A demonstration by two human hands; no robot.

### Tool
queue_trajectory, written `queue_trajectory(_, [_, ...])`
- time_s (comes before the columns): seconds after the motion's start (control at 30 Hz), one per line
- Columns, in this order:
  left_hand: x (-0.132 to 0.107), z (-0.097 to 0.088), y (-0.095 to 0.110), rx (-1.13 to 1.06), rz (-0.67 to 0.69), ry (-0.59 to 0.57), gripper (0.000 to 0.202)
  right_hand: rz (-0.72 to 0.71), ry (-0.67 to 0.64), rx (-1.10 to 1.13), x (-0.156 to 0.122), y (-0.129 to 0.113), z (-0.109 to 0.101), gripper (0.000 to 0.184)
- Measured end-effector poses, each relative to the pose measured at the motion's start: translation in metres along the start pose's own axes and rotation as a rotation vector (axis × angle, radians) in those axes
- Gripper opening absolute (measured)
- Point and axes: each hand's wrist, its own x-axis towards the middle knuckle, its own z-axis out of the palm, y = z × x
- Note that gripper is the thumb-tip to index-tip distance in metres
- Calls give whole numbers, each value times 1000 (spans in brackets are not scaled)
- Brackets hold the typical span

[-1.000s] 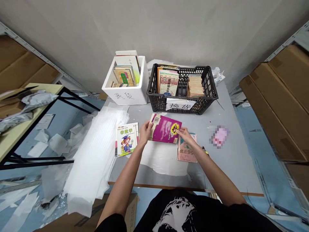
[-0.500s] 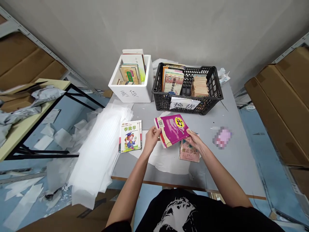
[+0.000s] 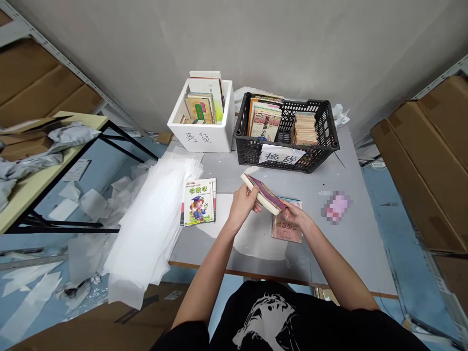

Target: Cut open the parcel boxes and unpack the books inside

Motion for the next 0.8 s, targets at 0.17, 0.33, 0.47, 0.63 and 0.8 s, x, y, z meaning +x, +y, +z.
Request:
queue_trajectory(0.17, [5,-4,-10,-138,-6,24,17,-76,82,-55,-13,-9,13,14])
queue_trajectory(0.33, [21,-12,-65,-683,-381,99,9,-288,179,-138,-31,-33,41,9])
queue_trajectory(0.47, [23,-2,-105,-821,-535,72,8,-360,188,-269,-33,-46,75,6])
queue_trajectory(0.63, [18,11,-130,-899,-578,42,19,-380,205,-396,-26,-40,100,22])
queue_trajectory(0.8, [17,10,-138,-940,-576,14,23,-442,232,-470,-22,-19,101,49])
